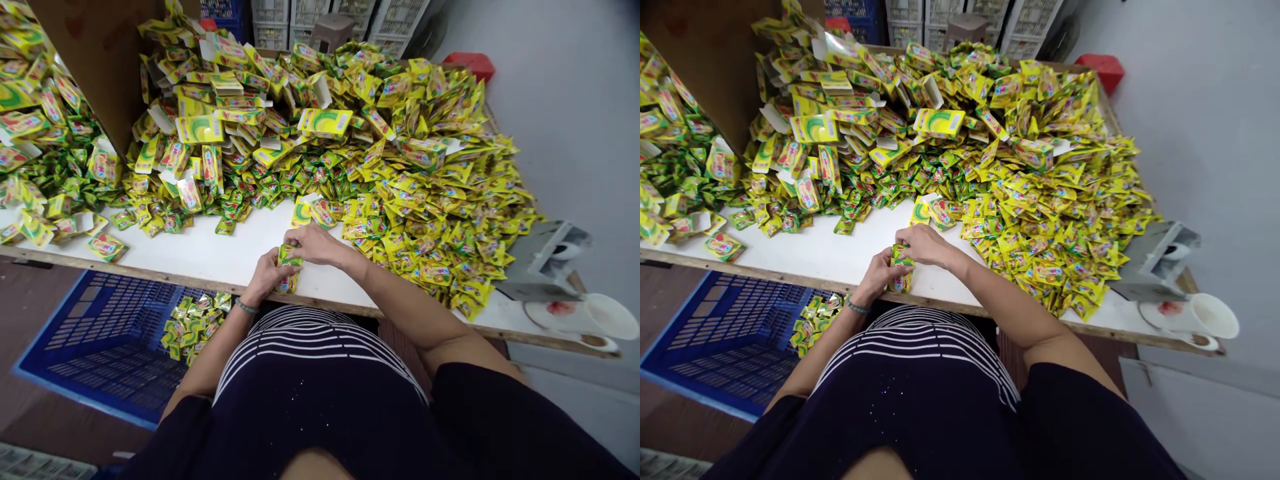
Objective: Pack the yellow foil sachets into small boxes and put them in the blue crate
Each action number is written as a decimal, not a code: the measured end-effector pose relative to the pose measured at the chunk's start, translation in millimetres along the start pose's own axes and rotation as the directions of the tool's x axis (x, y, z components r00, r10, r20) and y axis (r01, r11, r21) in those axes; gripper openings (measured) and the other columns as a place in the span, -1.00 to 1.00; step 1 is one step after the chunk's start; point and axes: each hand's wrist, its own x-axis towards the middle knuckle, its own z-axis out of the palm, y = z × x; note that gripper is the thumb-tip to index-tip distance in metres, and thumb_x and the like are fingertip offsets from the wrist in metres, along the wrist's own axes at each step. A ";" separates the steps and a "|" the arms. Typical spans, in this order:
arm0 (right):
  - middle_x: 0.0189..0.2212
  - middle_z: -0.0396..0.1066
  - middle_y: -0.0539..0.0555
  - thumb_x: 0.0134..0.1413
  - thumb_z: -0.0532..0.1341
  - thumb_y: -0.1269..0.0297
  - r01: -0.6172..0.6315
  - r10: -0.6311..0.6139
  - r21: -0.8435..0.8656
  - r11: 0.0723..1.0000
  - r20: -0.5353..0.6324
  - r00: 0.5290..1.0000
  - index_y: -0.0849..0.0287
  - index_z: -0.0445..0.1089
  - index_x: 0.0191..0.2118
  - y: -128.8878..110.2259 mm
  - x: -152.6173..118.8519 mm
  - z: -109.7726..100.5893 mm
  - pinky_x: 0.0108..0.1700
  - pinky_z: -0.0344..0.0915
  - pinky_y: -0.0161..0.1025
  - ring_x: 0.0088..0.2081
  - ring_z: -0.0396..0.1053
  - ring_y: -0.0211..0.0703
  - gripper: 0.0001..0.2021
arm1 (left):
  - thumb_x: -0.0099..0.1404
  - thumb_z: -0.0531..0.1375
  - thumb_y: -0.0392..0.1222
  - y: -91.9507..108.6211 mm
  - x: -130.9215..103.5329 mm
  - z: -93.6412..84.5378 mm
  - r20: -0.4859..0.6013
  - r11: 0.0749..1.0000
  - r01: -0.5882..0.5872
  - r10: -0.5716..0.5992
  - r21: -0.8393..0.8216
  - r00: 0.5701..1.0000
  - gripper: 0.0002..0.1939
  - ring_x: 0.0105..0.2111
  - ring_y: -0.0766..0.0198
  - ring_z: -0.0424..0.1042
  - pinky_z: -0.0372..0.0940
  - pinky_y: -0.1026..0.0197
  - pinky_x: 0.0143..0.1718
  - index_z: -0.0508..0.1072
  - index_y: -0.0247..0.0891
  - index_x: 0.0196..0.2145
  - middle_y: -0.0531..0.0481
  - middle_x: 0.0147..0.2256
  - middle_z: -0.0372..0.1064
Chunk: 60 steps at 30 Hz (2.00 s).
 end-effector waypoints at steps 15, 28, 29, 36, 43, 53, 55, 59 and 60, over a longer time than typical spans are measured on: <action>-0.51 0.48 -0.03 0.06 0.30 0.43 -0.018 0.019 -0.011 1.000 0.077 0.997 0.15 0.59 -0.27 -2.7 0.6 -11.0 -0.32 0.12 -0.28 -0.42 0.35 -0.26 -0.87 | -0.07 0.47 -0.15 -3.1 -2.8 -6.2 0.086 0.997 -0.001 -0.006 0.080 0.996 -0.59 -0.45 0.36 0.32 0.22 0.29 -0.38 0.42 -0.30 -0.31 0.10 -0.41 0.39; -0.46 0.56 0.00 -0.01 0.35 0.46 -0.045 0.037 0.063 0.997 0.124 0.992 0.19 0.54 -0.31 -3.5 3.6 -5.3 -0.28 0.24 -0.30 -0.38 0.47 -0.24 -0.90 | -0.03 0.46 -0.10 -4.6 -4.8 -7.6 0.111 0.999 0.007 -0.013 0.050 0.994 -0.56 -0.44 0.35 0.34 0.22 0.29 -0.38 0.43 -0.30 -0.24 0.07 -0.39 0.41; -0.47 0.56 -0.01 -0.01 0.36 0.45 -0.050 0.042 0.052 0.997 0.143 0.989 0.19 0.54 -0.33 -3.9 4.9 -6.8 -0.28 0.24 -0.30 -0.39 0.47 -0.24 -0.92 | -0.02 0.45 -0.10 -4.7 -4.7 -8.2 0.115 0.998 0.003 -0.010 0.061 0.993 -0.57 -0.44 0.35 0.34 0.22 0.29 -0.38 0.43 -0.30 -0.24 0.07 -0.39 0.41; -0.48 0.55 -0.02 -0.05 0.34 0.52 -0.033 0.041 -0.043 0.999 0.192 0.981 0.18 0.52 -0.32 -11.0 11.1 -10.9 -0.27 0.21 -0.30 -0.36 0.46 -0.23 -0.86 | 0.02 0.43 -0.10 -5.8 -1.7 -12.2 0.171 0.994 -0.026 0.008 0.103 0.985 -0.56 -0.38 0.31 0.37 0.25 0.27 -0.33 0.43 -0.30 -0.19 0.04 -0.32 0.43; -0.48 0.52 -0.05 -0.14 0.22 0.65 0.034 -0.027 -0.015 0.999 0.316 0.948 0.15 0.42 -0.30 -16.7 19.2 -2.8 -0.33 0.15 -0.31 -0.38 0.41 -0.22 -0.72 | -0.04 0.45 -0.09 2.3 -3.2 -11.2 0.137 0.994 0.000 -0.015 0.106 0.990 -0.56 -0.40 0.30 0.38 0.26 0.26 -0.35 0.41 -0.30 -0.26 0.04 -0.35 0.45; -0.40 0.51 0.00 0.02 0.16 0.52 0.028 -0.079 0.135 0.990 0.394 0.916 0.17 0.25 0.19 -5.8 12.7 -4.7 -0.33 0.20 -0.29 -0.40 0.35 -0.19 -0.45 | -0.10 0.48 -0.18 -4.5 -1.3 -4.9 0.098 0.997 0.082 -0.081 -0.011 0.992 -0.53 -0.44 0.35 0.37 0.27 0.28 -0.37 0.41 -0.32 -0.26 0.07 -0.39 0.44; -0.33 0.54 0.03 0.12 0.13 0.47 0.030 -0.060 0.217 0.976 0.135 0.989 0.16 0.27 0.18 -4.2 2.4 -1.4 -0.25 0.26 -0.27 -0.33 0.42 -0.18 -0.52 | -0.13 0.50 -0.15 -5.4 -0.8 -3.2 0.063 0.991 0.115 -0.110 -0.072 0.992 -0.50 -0.46 0.35 0.37 0.28 0.27 -0.38 0.39 -0.31 -0.28 0.08 -0.41 0.43; -0.20 0.57 0.13 0.23 0.16 0.34 0.047 0.005 0.179 0.983 -0.278 0.960 0.16 0.47 -0.10 2.2 -21.3 16.3 -0.06 0.29 -0.17 -0.14 0.47 -0.08 -0.81 | -0.15 0.51 -0.10 -7.4 -1.5 -3.0 0.060 0.982 0.141 -0.134 -0.124 0.989 -0.49 -0.48 0.33 0.38 0.29 0.25 -0.37 0.40 -0.32 -0.30 0.08 -0.43 0.43; -0.21 0.58 0.13 0.21 0.18 0.35 0.046 -0.006 0.141 0.989 -0.273 0.962 0.15 0.48 -0.12 3.6 -25.9 22.2 -0.02 0.28 -0.14 -0.12 0.47 -0.06 -0.82 | -0.13 0.50 -0.10 -8.2 -1.6 -3.6 0.064 0.985 0.125 -0.118 -0.115 0.991 -0.50 -0.47 0.34 0.37 0.28 0.25 -0.37 0.39 -0.31 -0.30 0.09 -0.43 0.42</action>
